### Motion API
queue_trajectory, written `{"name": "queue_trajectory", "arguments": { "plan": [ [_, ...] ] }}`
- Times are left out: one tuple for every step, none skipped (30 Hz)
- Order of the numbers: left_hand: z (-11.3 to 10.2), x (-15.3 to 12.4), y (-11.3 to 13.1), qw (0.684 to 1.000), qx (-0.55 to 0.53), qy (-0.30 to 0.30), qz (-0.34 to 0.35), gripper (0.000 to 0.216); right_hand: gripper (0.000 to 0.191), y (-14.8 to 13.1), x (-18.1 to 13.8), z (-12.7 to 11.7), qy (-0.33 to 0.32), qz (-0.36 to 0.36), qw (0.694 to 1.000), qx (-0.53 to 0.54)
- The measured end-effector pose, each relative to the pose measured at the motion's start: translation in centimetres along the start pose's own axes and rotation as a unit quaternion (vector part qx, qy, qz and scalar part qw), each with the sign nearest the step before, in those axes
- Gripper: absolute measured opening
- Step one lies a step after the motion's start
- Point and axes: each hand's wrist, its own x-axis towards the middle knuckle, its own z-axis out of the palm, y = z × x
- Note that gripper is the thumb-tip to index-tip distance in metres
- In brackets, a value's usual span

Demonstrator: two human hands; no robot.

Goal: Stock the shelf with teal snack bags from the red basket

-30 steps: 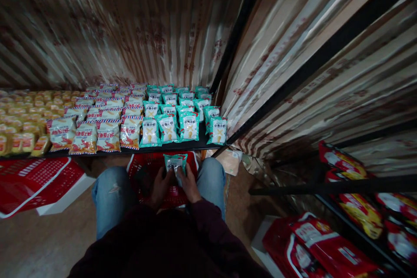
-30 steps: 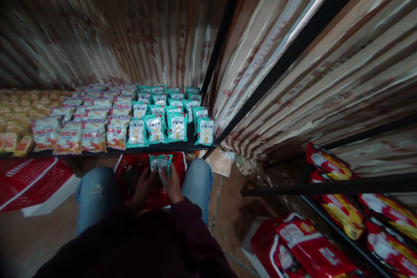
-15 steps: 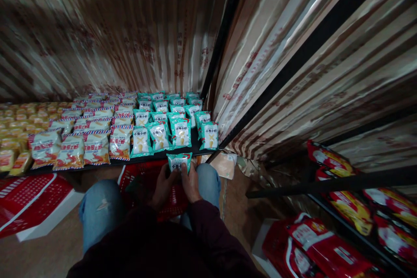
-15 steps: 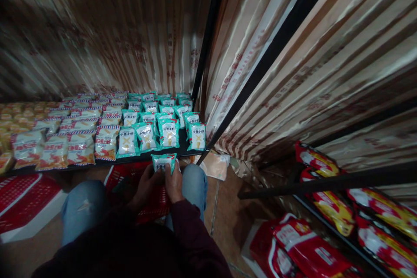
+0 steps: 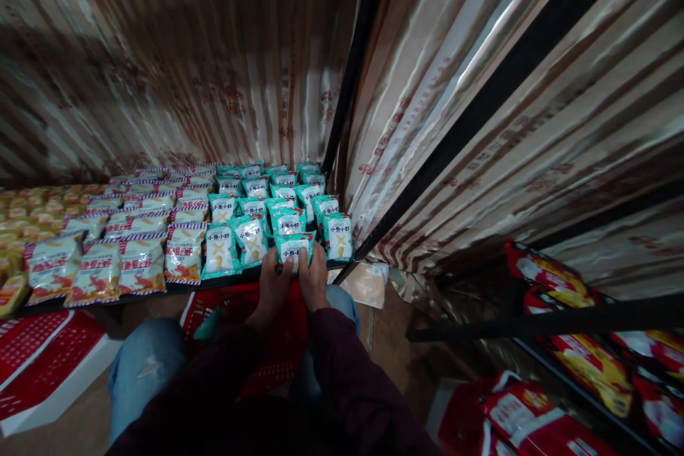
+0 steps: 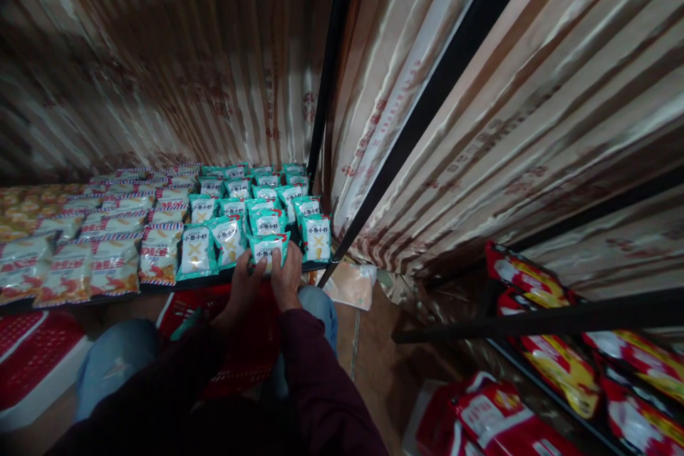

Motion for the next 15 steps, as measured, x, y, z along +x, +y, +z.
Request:
{"name": "queue_trajectory", "arguments": {
  "plan": [
    [0.3,0.3,-0.2,1.0,0.011,0.014,0.013,0.039,0.047,0.1,0.4,0.2,0.007,-0.006,1.0,0.005],
    [0.6,0.7,-0.4,0.999,0.02,0.026,0.023,0.04,0.047,0.3,0.7,0.3,0.007,-0.011,1.0,0.012],
    [0.9,0.9,-0.5,0.999,0.028,0.036,0.028,0.041,0.046,0.5,1.1,0.5,0.004,-0.015,1.0,0.019],
    [1.1,1.2,-0.7,0.998,0.036,0.043,0.029,0.042,0.046,0.6,1.4,0.6,0.0,-0.017,1.0,0.024],
    [1.2,1.4,-0.8,0.998,0.043,0.046,0.029,0.044,0.045,0.7,1.7,0.8,-0.003,-0.016,0.999,0.028],
    [1.4,1.5,-0.9,0.997,0.048,0.046,0.029,0.045,0.045,0.8,2.0,0.9,-0.007,-0.014,0.999,0.032],
    [1.5,1.7,-0.9,0.997,0.05,0.042,0.029,0.047,0.045,0.9,2.3,1.0,-0.012,-0.014,0.999,0.037],
    [1.5,1.9,-0.8,0.998,0.05,0.035,0.032,0.049,0.045,0.9,2.6,1.1,-0.021,-0.014,0.999,0.043],
    [1.6,2.0,-0.6,0.998,0.049,0.027,0.035,0.051,0.045,0.9,2.8,1.2,-0.029,-0.013,0.998,0.051],
    [1.6,2.2,-0.4,0.998,0.048,0.019,0.038,0.052,0.045,0.8,3.0,1.2,-0.038,-0.01,0.998,0.057],
    [1.6,2.3,-0.1,0.998,0.046,0.011,0.04,0.053,0.045,0.8,3.1,1.2,-0.046,-0.003,0.997,0.059],
    [1.7,2.4,0.2,0.998,0.044,0.003,0.041,0.053,0.044,0.7,3.3,1.2,-0.054,0.009,0.997,0.056],
    [1.7,2.6,0.4,0.998,0.042,-0.002,0.041,0.054,0.043,0.7,3.4,1.1,-0.06,0.021,0.997,0.049],
    [1.8,2.7,0.7,0.998,0.04,-0.005,0.041,0.054,0.042,0.7,3.6,1.1,-0.065,0.033,0.997,0.041],
    [1.9,2.8,0.8,0.998,0.038,-0.006,0.041,0.054,0.041,0.7,3.7,1.0,-0.068,0.041,0.996,0.032]
  ]
}}
